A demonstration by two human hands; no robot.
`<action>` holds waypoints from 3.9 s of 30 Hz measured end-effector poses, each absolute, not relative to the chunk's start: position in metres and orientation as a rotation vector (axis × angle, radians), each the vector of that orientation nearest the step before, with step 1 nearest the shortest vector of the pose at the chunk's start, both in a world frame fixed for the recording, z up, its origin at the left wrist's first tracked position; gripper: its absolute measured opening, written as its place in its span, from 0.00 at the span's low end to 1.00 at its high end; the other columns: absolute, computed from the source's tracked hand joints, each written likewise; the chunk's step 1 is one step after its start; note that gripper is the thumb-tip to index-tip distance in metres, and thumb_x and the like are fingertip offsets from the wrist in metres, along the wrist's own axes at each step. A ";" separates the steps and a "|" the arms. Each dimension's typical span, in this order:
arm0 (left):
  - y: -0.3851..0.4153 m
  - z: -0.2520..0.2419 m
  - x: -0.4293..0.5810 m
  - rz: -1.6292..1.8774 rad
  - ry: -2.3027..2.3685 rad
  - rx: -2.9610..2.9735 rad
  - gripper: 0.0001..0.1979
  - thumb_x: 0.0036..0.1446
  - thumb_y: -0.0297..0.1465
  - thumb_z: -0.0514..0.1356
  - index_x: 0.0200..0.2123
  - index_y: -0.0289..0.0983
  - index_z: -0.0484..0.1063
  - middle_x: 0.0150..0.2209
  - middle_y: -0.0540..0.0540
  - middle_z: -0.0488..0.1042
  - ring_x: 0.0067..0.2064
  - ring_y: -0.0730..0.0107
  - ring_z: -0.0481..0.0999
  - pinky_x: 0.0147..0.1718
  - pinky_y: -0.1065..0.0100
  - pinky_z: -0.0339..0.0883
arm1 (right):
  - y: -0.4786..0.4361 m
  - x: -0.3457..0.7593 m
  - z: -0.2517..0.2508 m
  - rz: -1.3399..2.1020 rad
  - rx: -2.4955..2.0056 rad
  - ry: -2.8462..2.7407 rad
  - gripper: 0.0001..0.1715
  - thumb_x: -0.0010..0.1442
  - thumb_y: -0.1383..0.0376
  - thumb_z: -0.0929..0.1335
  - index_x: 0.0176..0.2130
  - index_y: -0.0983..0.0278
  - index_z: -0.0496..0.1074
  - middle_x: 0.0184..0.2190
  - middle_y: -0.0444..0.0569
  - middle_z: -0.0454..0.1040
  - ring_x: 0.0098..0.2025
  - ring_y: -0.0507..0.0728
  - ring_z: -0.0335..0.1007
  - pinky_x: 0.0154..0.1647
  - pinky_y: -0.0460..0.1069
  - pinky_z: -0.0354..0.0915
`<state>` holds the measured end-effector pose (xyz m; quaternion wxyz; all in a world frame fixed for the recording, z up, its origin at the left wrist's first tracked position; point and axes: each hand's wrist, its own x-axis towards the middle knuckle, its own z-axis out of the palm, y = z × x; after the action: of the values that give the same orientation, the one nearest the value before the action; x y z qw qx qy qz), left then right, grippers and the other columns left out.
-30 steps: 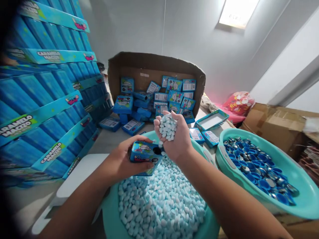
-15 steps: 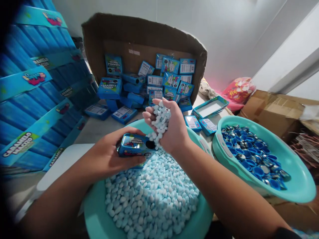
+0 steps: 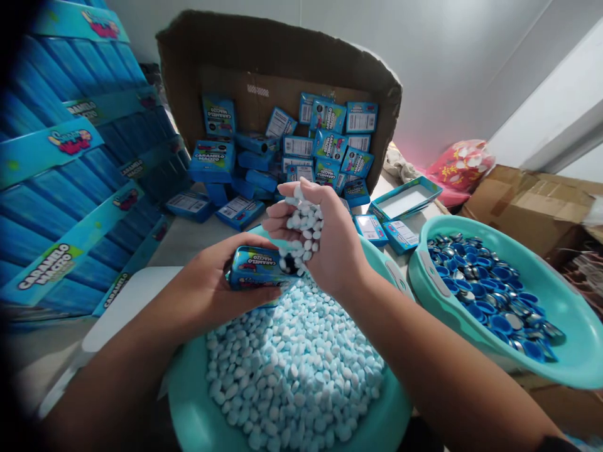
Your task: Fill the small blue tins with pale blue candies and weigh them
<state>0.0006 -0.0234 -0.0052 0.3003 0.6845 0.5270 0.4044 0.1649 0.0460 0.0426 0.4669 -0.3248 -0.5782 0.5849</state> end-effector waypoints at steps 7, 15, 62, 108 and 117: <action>-0.025 0.001 0.000 1.036 1.432 1.876 0.22 0.50 0.35 0.70 0.50 0.46 0.73 0.42 0.53 0.80 0.41 0.63 0.80 0.36 0.67 0.73 | 0.036 0.160 0.041 1.607 -0.665 -1.401 0.13 0.58 0.53 0.69 0.36 0.60 0.74 0.28 0.43 0.75 0.29 0.53 0.73 0.35 0.51 0.72; -0.026 -0.004 0.000 1.202 1.401 1.821 0.22 0.49 0.40 0.72 0.47 0.45 0.73 0.41 0.53 0.80 0.39 0.66 0.80 0.38 0.67 0.74 | 0.039 0.161 0.042 1.596 -0.623 -1.406 0.18 0.58 0.51 0.70 0.27 0.61 0.67 0.27 0.43 0.72 0.31 0.53 0.72 0.38 0.50 0.70; -0.027 0.000 0.000 1.396 1.551 1.627 0.24 0.46 0.38 0.73 0.45 0.41 0.70 0.36 0.50 0.77 0.35 0.66 0.79 0.31 0.69 0.73 | 0.036 0.176 0.044 0.696 -0.799 -2.000 0.10 0.64 0.60 0.70 0.34 0.62 0.77 0.30 0.46 0.77 0.33 0.53 0.71 0.35 0.49 0.66; -0.019 -0.006 0.002 1.465 1.588 1.385 0.27 0.42 0.37 0.75 0.45 0.42 0.70 0.39 0.48 0.76 0.40 0.62 0.79 0.37 0.66 0.77 | 0.043 0.153 0.009 1.545 -0.788 -3.486 0.66 0.34 0.39 0.77 0.64 0.67 0.66 0.55 0.58 0.75 0.48 0.68 0.73 0.45 0.56 0.68; -0.020 -0.005 0.004 1.478 1.603 1.371 0.26 0.41 0.36 0.76 0.44 0.41 0.71 0.38 0.50 0.76 0.38 0.65 0.79 0.33 0.69 0.77 | 0.037 0.163 0.012 0.960 -0.853 -3.438 0.35 0.48 0.52 0.73 0.53 0.62 0.76 0.39 0.51 0.80 0.32 0.59 0.72 0.25 0.49 0.58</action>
<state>0.0043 -0.0205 -0.0053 0.2792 0.5112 0.5977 0.5509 0.1632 0.0368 0.0120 -0.2611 -0.2244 -0.9043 0.2524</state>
